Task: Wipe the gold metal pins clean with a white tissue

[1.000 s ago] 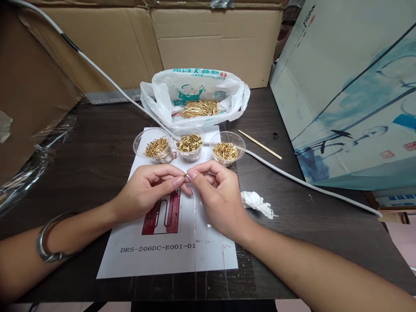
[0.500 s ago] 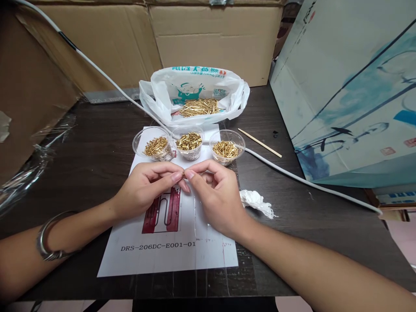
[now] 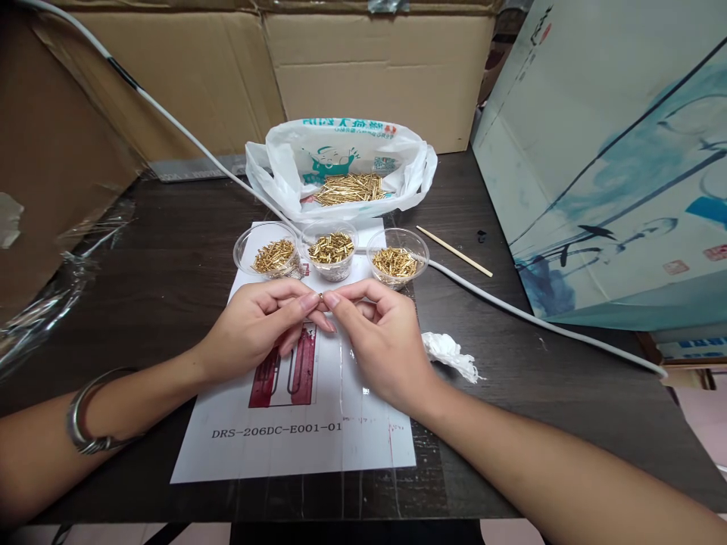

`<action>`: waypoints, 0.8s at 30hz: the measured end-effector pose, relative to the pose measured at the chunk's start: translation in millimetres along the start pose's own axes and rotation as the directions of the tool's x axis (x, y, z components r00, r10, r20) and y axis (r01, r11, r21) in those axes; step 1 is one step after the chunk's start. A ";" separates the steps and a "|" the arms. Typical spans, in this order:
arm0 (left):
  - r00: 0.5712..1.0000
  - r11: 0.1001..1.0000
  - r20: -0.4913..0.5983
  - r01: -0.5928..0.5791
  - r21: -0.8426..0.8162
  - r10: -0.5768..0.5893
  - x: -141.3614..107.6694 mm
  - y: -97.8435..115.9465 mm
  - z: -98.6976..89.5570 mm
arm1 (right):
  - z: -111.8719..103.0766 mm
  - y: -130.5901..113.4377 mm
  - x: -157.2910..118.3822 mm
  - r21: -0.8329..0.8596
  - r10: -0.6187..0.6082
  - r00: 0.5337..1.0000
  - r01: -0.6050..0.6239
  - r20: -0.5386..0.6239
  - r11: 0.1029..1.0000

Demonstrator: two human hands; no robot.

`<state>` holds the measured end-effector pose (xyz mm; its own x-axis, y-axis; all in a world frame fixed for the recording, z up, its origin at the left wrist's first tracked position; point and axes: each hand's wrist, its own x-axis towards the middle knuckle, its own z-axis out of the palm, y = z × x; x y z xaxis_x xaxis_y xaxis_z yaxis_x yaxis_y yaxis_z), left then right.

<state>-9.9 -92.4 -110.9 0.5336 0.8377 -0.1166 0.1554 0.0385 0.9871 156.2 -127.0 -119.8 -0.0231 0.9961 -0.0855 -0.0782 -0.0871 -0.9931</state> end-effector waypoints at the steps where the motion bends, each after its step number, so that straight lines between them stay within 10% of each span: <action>1: 1.000 1.000 -0.003 0.015 -0.009 -0.015 0.0 0.2 0.4 | 0.0 0.0 0.4 -0.006 0.006 1.000 -0.006 -0.001 1.000; 24: 1.000 0.999 0.001 0.003 -0.054 -0.003 0.9 1.7 0.4 | -1.3 -0.2 -2.6 -0.051 -0.047 0.998 0.048 0.035 0.998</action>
<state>-8.8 -91.9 -109.4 0.5336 0.8372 -0.1198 0.1116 0.0707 0.9912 157.5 -129.6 -119.5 -0.0542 0.9979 -0.0364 -0.0284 -0.0380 -0.9989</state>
